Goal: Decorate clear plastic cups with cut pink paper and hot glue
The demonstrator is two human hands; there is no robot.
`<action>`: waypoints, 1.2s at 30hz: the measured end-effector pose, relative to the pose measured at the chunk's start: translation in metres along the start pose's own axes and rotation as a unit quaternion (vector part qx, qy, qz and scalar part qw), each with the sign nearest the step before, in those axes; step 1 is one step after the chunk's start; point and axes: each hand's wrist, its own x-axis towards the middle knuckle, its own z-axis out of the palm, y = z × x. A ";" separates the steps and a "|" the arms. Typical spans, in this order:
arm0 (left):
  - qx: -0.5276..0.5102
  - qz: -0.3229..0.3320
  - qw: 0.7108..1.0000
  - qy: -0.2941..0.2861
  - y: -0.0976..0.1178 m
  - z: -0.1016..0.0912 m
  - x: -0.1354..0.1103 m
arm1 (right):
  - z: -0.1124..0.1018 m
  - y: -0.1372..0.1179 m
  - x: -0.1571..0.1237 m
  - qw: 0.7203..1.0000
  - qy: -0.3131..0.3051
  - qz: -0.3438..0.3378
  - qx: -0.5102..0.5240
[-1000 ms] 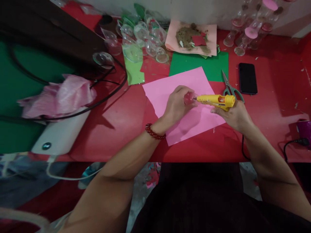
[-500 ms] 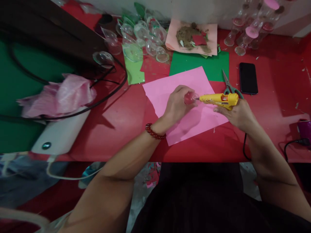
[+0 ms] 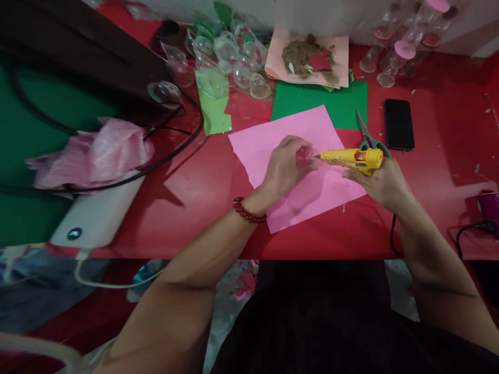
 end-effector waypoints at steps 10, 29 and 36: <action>0.013 -0.003 1.000 0.006 0.003 0.001 -0.001 | 0.000 -0.002 -0.001 0.999 -0.020 -0.006 0.028; 0.010 -0.001 1.000 0.001 -0.007 0.002 0.000 | 0.002 0.004 0.001 0.998 0.041 0.006 0.043; 0.028 -0.018 0.999 0.005 -0.009 0.009 0.004 | -0.024 0.008 -0.012 0.988 0.149 0.040 -0.030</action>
